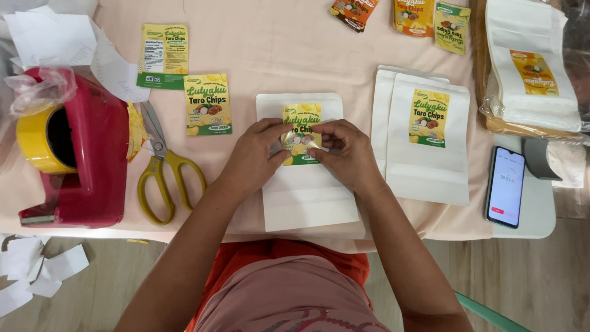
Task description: The person applies printed labels to white pouches on a table. They peel the backing from each label, position it on a pouch, and smooth it down, repeating the process for several pouches.
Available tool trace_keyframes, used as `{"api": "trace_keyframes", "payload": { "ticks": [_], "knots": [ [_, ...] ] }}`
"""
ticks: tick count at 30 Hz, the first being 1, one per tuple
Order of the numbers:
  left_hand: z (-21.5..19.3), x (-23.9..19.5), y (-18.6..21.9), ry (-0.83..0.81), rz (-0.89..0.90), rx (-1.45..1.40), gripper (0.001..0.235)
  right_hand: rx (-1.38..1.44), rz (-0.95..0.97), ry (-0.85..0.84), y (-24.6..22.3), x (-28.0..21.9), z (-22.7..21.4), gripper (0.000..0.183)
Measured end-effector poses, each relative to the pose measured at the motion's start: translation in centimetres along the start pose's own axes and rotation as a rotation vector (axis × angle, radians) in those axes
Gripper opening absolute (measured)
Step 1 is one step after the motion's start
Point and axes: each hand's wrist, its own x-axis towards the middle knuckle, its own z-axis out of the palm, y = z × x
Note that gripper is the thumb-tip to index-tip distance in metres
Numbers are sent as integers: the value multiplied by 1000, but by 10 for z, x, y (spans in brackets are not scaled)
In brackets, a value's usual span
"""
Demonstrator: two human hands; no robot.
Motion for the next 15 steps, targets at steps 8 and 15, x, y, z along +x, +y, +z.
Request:
{"api": "trace_keyframes", "payload": {
  "ticks": [8, 15],
  "knots": [
    [2, 1, -4, 4, 18, 4, 50, -4, -15, 1, 3, 1, -1, 43],
    [0, 0, -1, 3, 16, -7, 49, -11, -19, 4, 0, 0, 0, 43]
  ]
}}
